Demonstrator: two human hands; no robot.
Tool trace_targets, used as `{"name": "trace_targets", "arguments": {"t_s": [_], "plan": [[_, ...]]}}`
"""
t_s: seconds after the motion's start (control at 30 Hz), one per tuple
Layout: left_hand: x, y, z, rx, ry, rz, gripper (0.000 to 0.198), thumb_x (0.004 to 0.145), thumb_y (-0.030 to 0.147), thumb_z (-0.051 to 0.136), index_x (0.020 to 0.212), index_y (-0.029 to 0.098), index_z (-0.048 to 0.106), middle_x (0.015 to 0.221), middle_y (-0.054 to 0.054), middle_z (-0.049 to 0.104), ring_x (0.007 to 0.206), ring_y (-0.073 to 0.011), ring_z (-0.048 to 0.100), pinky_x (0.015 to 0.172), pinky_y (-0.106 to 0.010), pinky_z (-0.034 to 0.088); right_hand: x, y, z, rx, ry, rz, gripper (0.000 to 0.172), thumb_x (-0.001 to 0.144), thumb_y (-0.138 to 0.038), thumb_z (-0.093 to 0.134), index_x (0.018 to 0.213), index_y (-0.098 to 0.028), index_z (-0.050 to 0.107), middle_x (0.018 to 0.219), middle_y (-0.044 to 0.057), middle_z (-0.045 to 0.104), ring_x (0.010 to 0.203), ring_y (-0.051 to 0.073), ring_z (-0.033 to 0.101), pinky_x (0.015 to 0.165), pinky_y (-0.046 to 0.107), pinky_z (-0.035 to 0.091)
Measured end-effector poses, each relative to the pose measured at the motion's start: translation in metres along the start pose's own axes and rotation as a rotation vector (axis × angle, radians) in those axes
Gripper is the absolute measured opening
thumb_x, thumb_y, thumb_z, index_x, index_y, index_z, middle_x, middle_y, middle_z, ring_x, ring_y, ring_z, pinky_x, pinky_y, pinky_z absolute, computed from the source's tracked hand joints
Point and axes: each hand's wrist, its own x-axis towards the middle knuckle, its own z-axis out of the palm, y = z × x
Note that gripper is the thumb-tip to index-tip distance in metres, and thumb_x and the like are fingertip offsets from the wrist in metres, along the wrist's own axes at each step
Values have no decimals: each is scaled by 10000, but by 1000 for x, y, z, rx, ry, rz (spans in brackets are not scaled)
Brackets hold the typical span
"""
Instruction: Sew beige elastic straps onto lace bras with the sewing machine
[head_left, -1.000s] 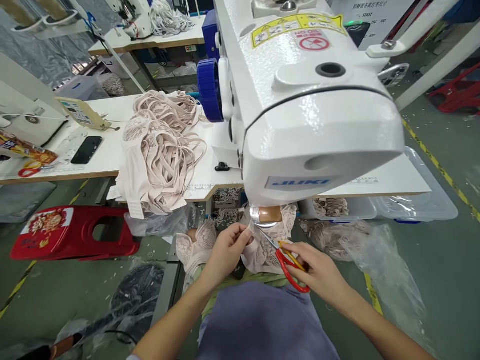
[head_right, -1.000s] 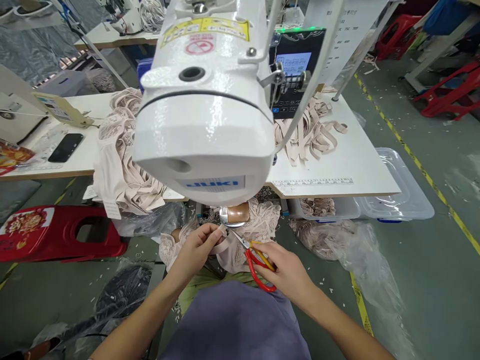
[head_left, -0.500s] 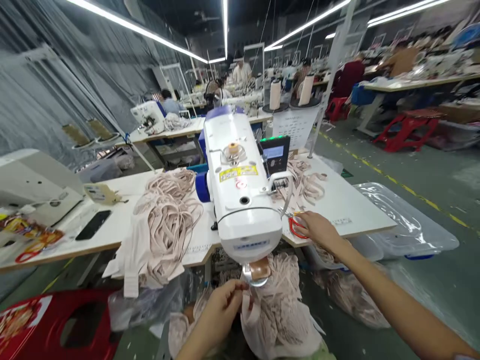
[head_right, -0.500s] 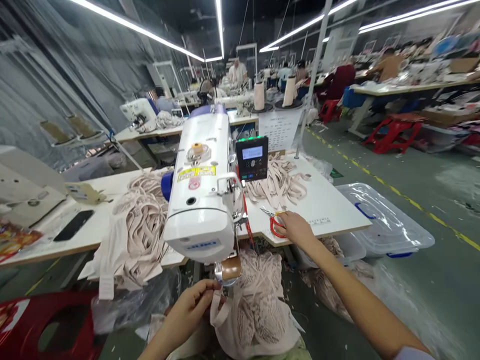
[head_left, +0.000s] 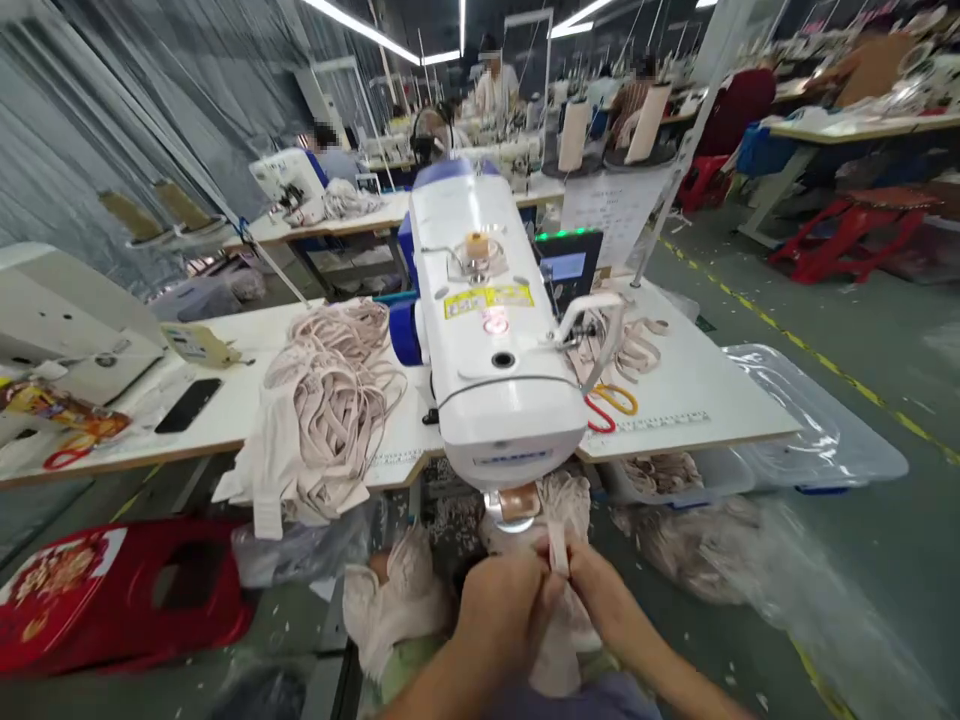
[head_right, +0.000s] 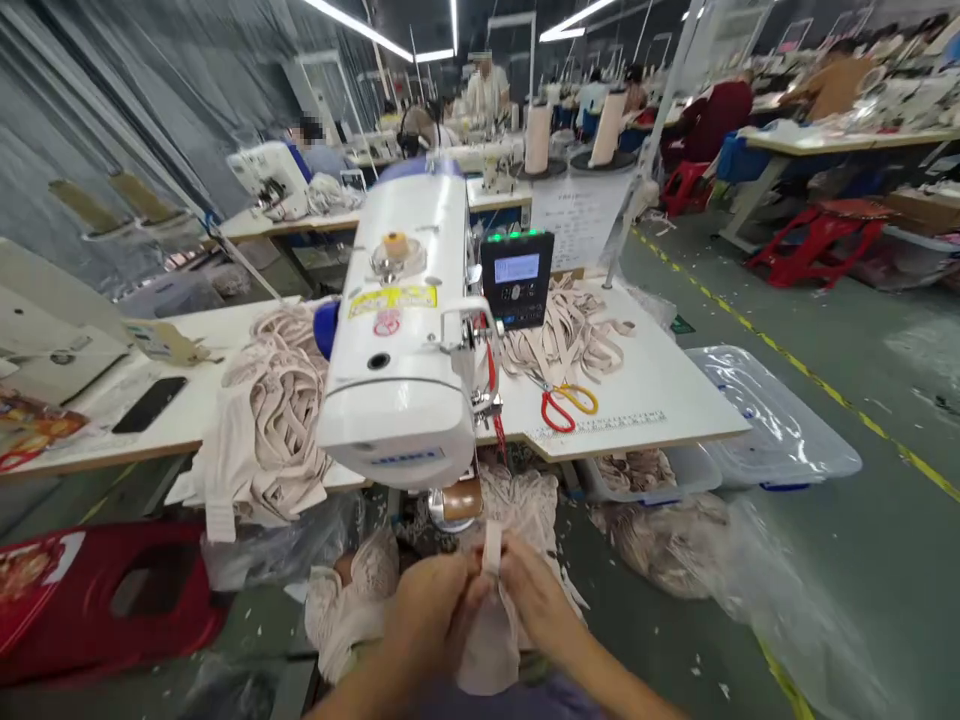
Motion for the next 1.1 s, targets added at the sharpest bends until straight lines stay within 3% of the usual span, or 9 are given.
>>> {"name": "trace_targets", "arguments": {"t_s": [0.07, 0.13, 0.23, 0.3, 0.37, 0.43, 0.57, 0.9, 1.1], "plan": [[11, 14, -6, -300, -34, -265, 431, 1008, 443, 321, 653, 226, 434, 576, 4, 508, 520, -143, 457, 511, -271, 311, 9, -10, -1, 112, 76, 177, 420, 944, -594, 400, 981, -267, 662, 850, 66, 717, 791, 236, 706, 772, 392, 602], [19, 18, -9, -499, 12, -463, 473, 988, 524, 303, 626, 231, 384, 573, 14, 466, 523, -135, 429, 499, -258, 313, 23, -18, -6, 124, 106, 238, 339, 904, -529, 513, 910, -212, 631, 739, 39, 670, 668, 180, 644, 650, 297, 565], [20, 12, -10, -459, 128, -550, 453, 964, 538, 368, 696, 210, 528, 540, 26, 472, 496, -135, 434, 495, -256, 311, 50, -25, -15, 11, 145, 207, 273, 832, -468, 599, 794, -200, 564, 596, -34, 546, 521, 108, 489, 506, 212, 429], [17, 3, -10, -288, 167, -483, 347, 955, 460, 452, 930, 182, 658, 574, 10, 583, 513, -150, 517, 532, -261, 342, 68, -24, -21, -87, 153, 184, 254, 811, -439, 602, 736, -213, 515, 546, -60, 479, 489, 96, 425, 479, 208, 379], [16, -6, -12, -95, 167, -358, 317, 957, 373, 480, 1106, 181, 684, 706, -39, 713, 595, -177, 620, 590, -274, 378, 84, -21, -27, -160, 129, 169, 220, 792, -415, 600, 732, -224, 507, 538, -56, 492, 514, 117, 457, 500, 227, 404], [17, -12, -15, 91, 166, -233, 330, 981, 325, 443, 1097, 189, 721, 794, -72, 763, 648, -194, 668, 616, -285, 384, 98, -19, -30, -198, 85, 162, 163, 782, -379, 604, 776, -231, 536, 568, -37, 553, 573, 151, 525, 555, 259, 459], [25, -17, -23, 380, 191, -112, 384, 1010, 316, 394, 1011, 197, 759, 633, -53, 729, 531, -182, 635, 545, -298, 328, 117, -21, -32, -230, -4, 130, 67, 784, -288, 597, 797, -239, 553, 644, -11, 619, 615, 176, 566, 606, 298, 490], [29, -19, -28, 489, 229, -36, 379, 1016, 279, 393, 977, 163, 752, 488, 13, 629, 447, -159, 599, 498, -310, 306, 129, -6, -28, -207, 18, 40, 197, 755, -259, 616, 674, -250, 437, 523, -67, 494, 515, 147, 453, 502, 281, 376], [28, -22, -27, 520, 222, -37, 372, 1010, 279, 400, 981, 170, 755, 535, 0, 679, 481, -174, 646, 504, -318, 329, 128, -1, -27, -179, 43, 37, 253, 768, -314, 641, 659, -255, 420, 509, -71, 462, 499, 144, 446, 479, 278, 366]]}}
